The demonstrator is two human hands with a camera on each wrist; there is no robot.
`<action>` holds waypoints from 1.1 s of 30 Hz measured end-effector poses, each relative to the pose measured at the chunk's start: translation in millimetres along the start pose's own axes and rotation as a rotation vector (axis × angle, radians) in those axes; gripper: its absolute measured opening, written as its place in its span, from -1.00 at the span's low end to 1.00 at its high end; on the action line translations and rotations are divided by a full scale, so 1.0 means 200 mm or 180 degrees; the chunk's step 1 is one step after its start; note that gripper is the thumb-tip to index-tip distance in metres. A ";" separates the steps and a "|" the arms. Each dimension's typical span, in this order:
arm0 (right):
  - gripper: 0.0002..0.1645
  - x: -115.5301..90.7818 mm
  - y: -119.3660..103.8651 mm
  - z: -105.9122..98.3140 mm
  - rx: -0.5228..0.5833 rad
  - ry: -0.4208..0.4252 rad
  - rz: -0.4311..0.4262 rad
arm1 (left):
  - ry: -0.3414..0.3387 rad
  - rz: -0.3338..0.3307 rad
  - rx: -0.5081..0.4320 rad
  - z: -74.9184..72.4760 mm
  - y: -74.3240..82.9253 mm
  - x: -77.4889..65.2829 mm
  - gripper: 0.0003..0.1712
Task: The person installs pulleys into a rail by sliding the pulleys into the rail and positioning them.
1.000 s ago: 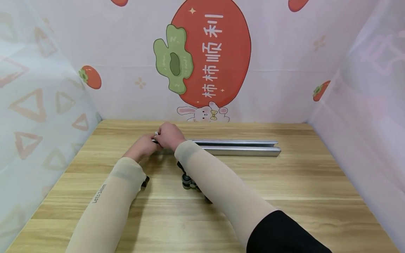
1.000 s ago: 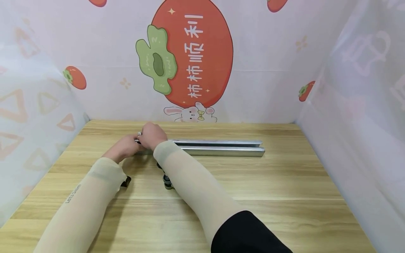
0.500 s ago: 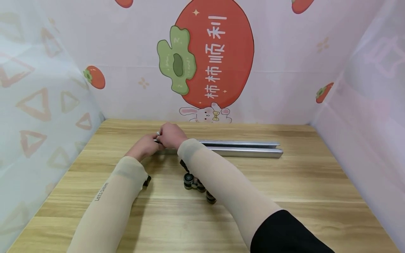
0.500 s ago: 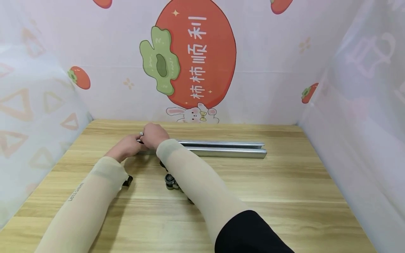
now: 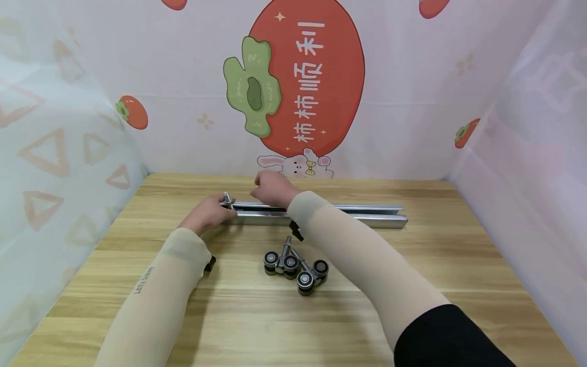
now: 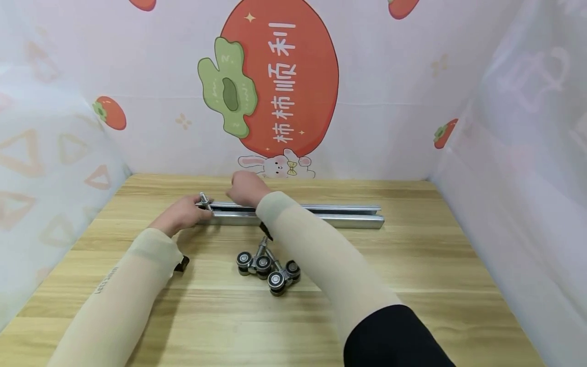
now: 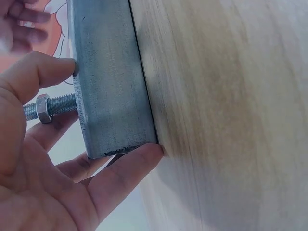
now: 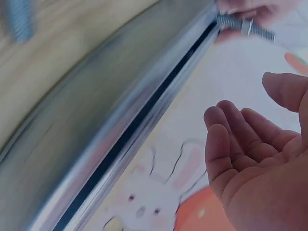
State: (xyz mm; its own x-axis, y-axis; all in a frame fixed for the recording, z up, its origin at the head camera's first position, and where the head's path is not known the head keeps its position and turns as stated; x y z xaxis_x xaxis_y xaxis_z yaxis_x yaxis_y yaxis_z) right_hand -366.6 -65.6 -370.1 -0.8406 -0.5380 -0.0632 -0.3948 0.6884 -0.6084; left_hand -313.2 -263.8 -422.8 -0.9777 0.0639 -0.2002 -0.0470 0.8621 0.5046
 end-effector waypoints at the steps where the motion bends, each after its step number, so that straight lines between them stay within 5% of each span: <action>1: -0.51 -0.01 0.03 -0.02 0.0039 0.0004 0.0008 | -0.0019 -0.0024 -0.0013 0.00 0.00 0.00 -0.29; 9: -0.48 -0.15 0.27 -0.21 0.0472 0.0167 0.0235 | -0.0136 -0.0134 -0.0292 -0.01 -0.02 -0.02 -0.29; 17: -0.53 -0.30 0.48 -0.35 0.1017 0.0237 0.0497 | -0.0134 -0.0117 -0.0267 0.00 -0.02 0.00 -0.26; 27: -0.56 -0.48 0.63 -0.41 0.2085 -0.0022 0.0827 | -0.0140 -0.0085 -0.0229 0.00 0.01 0.00 -0.27; 33: -0.52 -0.60 0.68 -0.37 0.2495 -0.0267 0.0930 | -0.0147 -0.0099 -0.0223 0.00 0.03 -0.02 -0.28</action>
Point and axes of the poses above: each hand's wrist, its own x-axis towards the middle knuckle, its own z-axis out of the palm, y = z × x, the point moved 1 cm from there along x, towards the middle knuckle, and after that the axes turned 10 degrees about x, right-handed, at the moved point
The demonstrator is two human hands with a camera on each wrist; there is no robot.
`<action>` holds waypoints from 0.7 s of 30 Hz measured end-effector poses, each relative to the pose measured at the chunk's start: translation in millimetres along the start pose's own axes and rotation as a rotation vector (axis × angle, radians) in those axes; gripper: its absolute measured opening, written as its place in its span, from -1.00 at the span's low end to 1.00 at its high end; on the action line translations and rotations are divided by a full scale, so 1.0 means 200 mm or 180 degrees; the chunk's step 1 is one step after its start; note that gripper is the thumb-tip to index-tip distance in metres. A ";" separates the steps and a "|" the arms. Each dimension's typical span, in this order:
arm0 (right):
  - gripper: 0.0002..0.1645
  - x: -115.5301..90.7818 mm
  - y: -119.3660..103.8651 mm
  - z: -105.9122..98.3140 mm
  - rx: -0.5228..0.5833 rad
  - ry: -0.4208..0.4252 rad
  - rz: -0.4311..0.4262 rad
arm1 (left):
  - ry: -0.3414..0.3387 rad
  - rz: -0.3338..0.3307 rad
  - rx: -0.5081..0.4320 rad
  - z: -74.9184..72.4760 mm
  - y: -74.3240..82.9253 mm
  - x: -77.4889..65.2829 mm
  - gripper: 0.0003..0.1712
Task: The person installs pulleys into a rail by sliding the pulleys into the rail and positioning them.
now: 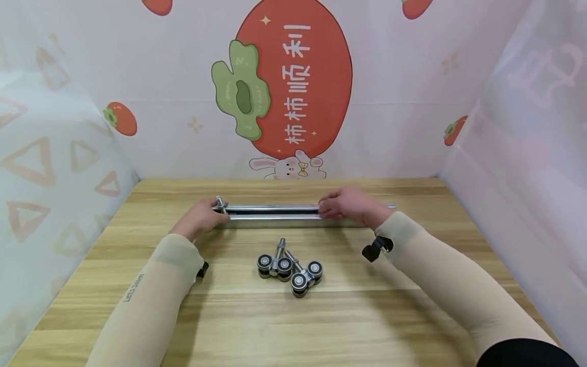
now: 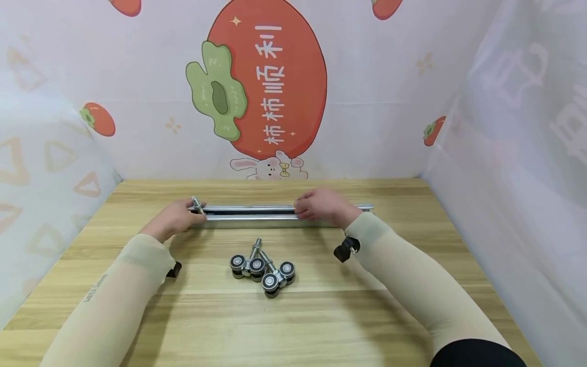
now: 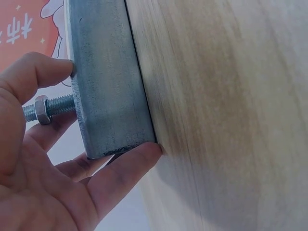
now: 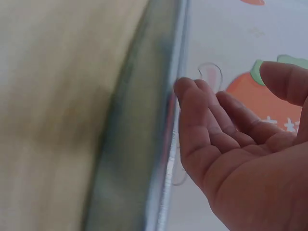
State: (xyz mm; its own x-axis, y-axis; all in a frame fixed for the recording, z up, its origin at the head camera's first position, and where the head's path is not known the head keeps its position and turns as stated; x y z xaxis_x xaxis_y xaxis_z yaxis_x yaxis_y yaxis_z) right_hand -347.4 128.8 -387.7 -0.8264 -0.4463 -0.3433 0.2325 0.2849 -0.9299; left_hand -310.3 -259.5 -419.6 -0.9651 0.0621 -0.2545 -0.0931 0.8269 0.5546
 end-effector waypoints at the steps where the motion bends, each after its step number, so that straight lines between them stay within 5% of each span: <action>1: -0.52 -0.01 0.02 0.01 0.0043 -0.0061 0.0027 | 0.0003 0.0001 0.0002 0.00 0.00 0.00 -0.28; 21: -0.50 -0.09 0.20 0.18 0.0738 -0.0628 0.0610 | 0.0027 -0.0038 -0.0004 0.00 -0.03 0.01 -0.27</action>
Point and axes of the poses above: each hand's wrist, its own x-axis towards the middle knuckle, its own z-axis out of the palm, y = z × x, the point moved 1 cm from there along x, towards the middle knuckle, and after that the axes turned 10 degrees about x, right-handed, at the moved point
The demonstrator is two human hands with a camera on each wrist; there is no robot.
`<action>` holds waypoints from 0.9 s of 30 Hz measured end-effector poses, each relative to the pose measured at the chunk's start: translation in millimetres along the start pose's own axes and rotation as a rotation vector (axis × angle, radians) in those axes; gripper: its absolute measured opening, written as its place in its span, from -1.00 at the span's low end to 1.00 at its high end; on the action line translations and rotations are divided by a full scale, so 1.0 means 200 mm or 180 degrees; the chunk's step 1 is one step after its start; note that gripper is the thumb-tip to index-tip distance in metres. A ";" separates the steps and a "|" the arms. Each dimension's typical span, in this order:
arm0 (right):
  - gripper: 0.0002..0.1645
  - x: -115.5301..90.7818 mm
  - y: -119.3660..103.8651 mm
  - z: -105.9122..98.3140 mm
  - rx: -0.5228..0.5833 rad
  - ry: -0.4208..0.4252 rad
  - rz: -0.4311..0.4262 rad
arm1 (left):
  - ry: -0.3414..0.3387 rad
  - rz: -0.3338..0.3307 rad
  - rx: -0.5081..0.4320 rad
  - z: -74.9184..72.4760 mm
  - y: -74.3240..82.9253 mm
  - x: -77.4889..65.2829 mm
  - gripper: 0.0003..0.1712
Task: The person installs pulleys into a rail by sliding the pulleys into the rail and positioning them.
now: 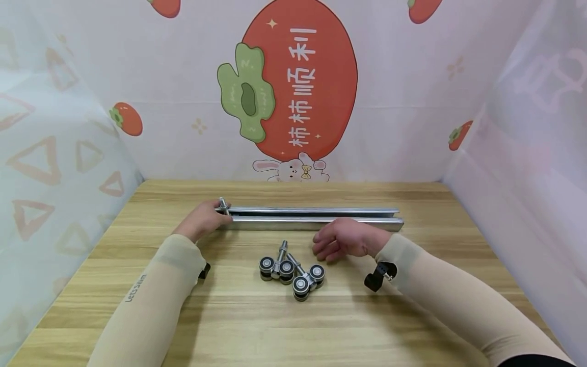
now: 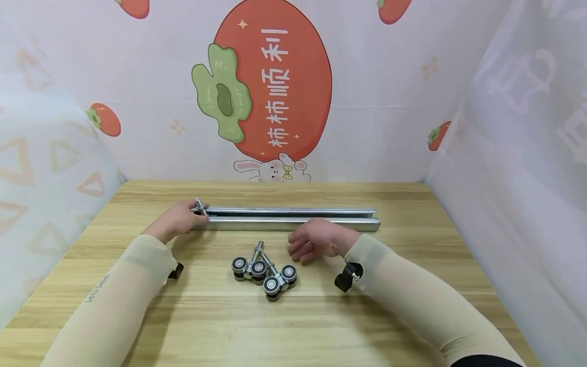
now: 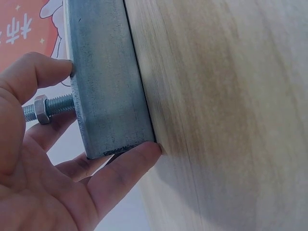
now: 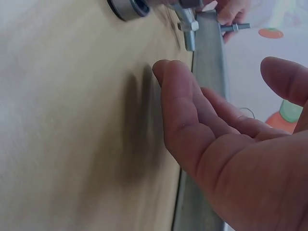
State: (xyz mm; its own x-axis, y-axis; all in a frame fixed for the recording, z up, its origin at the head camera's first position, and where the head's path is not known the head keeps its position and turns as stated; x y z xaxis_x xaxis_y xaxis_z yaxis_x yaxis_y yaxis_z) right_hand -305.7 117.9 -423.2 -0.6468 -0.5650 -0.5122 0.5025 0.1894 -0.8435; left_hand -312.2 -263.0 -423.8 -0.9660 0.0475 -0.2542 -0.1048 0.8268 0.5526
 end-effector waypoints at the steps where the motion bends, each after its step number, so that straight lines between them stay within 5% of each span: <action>1: -0.50 0.00 0.01 0.01 0.0034 -0.0015 0.0022 | 0.0005 0.0005 0.0007 0.00 0.00 0.00 -0.27; 18: -0.47 0.08 0.07 0.08 0.0381 -0.0415 0.0369 | -0.0009 -0.0010 0.0014 0.00 0.02 -0.02 -0.26; 27: -0.47 0.11 0.05 0.13 0.0215 -0.0458 0.0401 | 0.0002 -0.0015 0.0030 0.00 0.02 -0.01 -0.25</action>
Point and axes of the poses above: each hand's wrist, its own x-axis towards the middle knuckle, its own z-axis out of the palm, y = z × x, the point moved 1 cm from there along x, towards the middle knuckle, and after that the axes turned 10 degrees about x, right-handed, at the moved point
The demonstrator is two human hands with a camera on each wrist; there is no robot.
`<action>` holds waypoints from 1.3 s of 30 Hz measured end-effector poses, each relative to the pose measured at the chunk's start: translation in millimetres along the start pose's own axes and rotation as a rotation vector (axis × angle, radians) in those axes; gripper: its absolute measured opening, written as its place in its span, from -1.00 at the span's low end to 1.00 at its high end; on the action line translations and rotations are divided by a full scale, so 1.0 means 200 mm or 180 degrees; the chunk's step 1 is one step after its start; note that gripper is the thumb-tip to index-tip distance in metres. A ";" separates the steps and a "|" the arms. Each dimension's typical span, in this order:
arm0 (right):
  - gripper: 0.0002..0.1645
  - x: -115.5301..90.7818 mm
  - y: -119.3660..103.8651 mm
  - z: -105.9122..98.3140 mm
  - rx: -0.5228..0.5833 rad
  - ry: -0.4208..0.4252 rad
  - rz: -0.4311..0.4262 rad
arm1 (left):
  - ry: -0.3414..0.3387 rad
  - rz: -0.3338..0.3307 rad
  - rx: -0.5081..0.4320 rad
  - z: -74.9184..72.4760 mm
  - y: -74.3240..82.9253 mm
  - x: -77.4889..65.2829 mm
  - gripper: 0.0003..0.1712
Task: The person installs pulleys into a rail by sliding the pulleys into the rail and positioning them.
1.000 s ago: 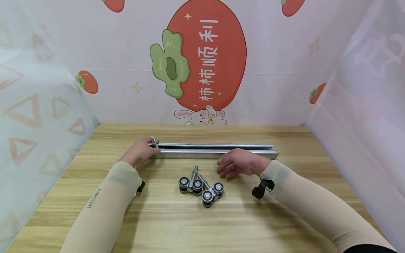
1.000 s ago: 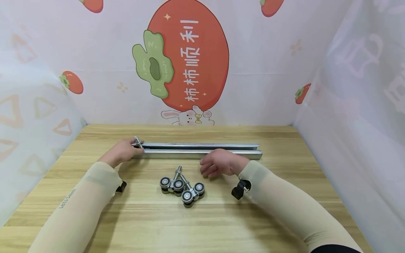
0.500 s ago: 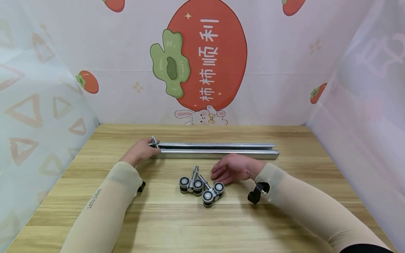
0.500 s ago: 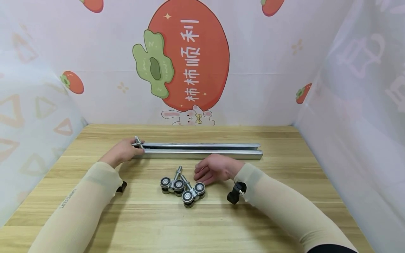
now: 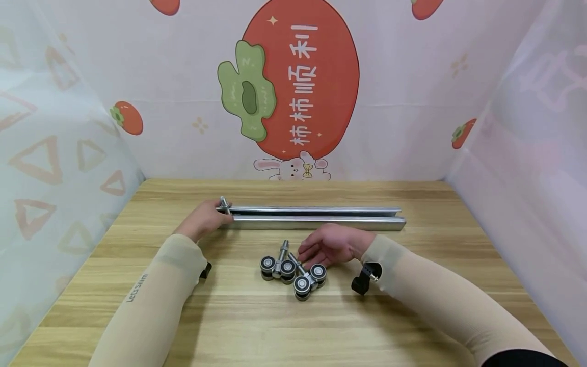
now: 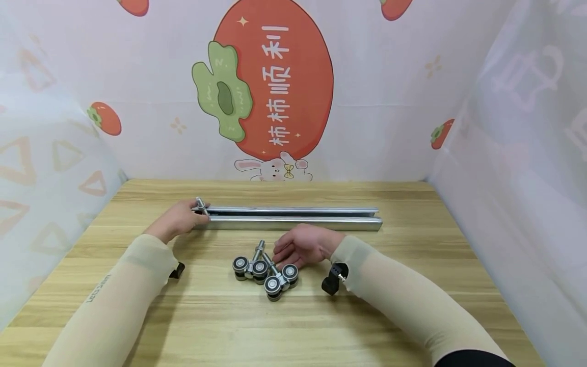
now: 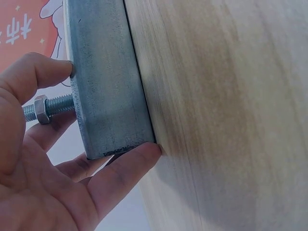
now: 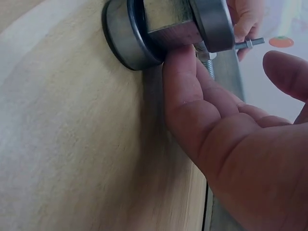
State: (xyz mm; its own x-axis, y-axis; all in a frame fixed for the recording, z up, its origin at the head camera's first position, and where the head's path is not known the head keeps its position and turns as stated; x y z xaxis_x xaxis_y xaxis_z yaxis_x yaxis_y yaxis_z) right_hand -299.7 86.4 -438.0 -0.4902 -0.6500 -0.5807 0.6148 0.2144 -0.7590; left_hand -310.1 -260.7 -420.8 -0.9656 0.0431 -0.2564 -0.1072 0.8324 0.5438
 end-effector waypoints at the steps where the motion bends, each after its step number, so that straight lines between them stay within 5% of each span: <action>1: -0.48 0.00 0.00 0.01 -0.0017 0.0003 0.0011 | 0.0002 -0.0003 0.0005 0.00 0.00 0.00 -0.25; 27: -0.64 0.03 -0.03 0.01 -0.0164 0.0081 -0.0022 | -0.0004 0.0028 -0.0042 0.00 0.03 0.00 -0.27; 39: -0.74 0.02 0.00 -0.02 -0.0589 0.0752 -0.0186 | -0.0037 -0.0017 -0.0002 0.00 0.00 0.01 -0.27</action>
State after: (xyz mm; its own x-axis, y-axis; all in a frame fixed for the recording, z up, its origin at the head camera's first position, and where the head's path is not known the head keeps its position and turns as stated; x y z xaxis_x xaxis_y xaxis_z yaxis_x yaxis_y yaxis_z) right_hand -304.8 86.5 -441.2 -0.6649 -0.4822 -0.5704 0.4690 0.3249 -0.8213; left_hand -312.5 -261.0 -421.3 -0.9622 0.0452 -0.2685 -0.1124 0.8322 0.5430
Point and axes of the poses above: each hand's wrist, its own x-axis towards the middle knuckle, its own z-axis out of the palm, y = z × x, the point moved 1 cm from there along x, towards the middle knuckle, and after that the axes turned 10 degrees about x, right-handed, at the moved point
